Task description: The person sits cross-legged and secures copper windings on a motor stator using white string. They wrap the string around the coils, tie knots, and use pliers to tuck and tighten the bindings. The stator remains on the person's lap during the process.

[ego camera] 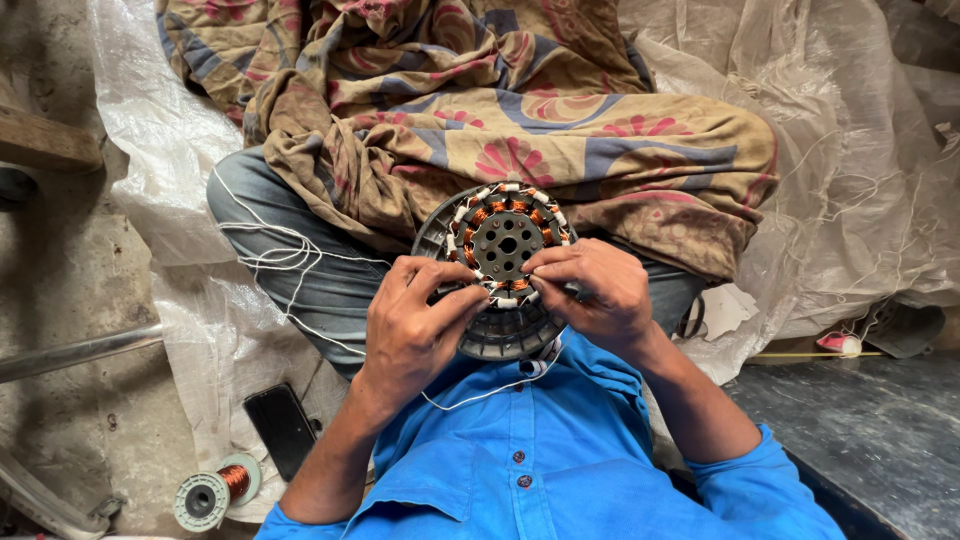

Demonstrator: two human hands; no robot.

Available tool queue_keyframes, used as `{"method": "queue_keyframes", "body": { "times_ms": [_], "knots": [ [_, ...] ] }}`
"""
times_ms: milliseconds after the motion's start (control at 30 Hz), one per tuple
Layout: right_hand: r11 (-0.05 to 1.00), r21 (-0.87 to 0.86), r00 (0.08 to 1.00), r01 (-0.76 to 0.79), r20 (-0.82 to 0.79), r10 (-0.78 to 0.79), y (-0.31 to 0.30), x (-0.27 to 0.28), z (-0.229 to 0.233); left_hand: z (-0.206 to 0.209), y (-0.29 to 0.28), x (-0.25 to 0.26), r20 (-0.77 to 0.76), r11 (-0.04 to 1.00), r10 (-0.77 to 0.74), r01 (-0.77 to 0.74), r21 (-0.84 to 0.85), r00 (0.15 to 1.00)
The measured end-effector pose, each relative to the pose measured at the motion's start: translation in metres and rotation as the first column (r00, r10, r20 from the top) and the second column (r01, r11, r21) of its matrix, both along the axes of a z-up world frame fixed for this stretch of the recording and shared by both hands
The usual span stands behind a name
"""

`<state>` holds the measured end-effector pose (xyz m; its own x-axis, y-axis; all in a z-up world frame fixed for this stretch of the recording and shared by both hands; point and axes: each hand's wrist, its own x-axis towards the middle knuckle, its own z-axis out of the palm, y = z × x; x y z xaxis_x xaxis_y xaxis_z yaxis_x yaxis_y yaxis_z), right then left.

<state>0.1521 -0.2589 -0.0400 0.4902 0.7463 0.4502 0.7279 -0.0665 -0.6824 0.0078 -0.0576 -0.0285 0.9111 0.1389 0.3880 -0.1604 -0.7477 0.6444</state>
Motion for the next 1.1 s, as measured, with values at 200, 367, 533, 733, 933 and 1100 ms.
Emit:
{"method": "queue_keyframes", "body": {
  "times_ms": [200, 367, 533, 733, 933, 1100],
  "knots": [
    [0.996, 0.053, 0.997, 0.065, -0.040, -0.063, 0.003, 0.000, -0.005, -0.004, -0.005, 0.002, 0.028, 1.000, 0.021, -0.021, 0.006, 0.999],
    [0.998, 0.039, 0.999, -0.044, -0.029, 0.045, 0.007, 0.003, -0.008, -0.003, -0.007, 0.002, 0.019, 1.000, 0.027, -0.027, 0.009, 0.999],
    [1.000, -0.022, 0.988, -0.018, -0.151, 0.015, 0.011, 0.006, -0.006, -0.005, -0.007, 0.004, 0.034, 0.999, 0.046, -0.046, 0.004, 0.998],
    [0.978, -0.206, 0.982, 0.027, -0.178, -0.064, 0.022, 0.011, 0.005, -0.004, -0.005, 0.008, 0.036, 0.998, 0.050, -0.051, 0.025, 0.998],
    [0.970, -0.232, 0.983, 0.077, -0.147, -0.114, 0.024, 0.007, 0.011, -0.002, -0.007, 0.005, 0.032, 1.000, -0.011, 0.010, 0.028, 0.999],
    [0.968, -0.251, 0.994, 0.030, -0.093, -0.055, 0.023, 0.011, 0.011, -0.001, -0.009, 0.009, 0.039, 0.998, -0.032, 0.030, 0.049, 0.999]
  ]
}}
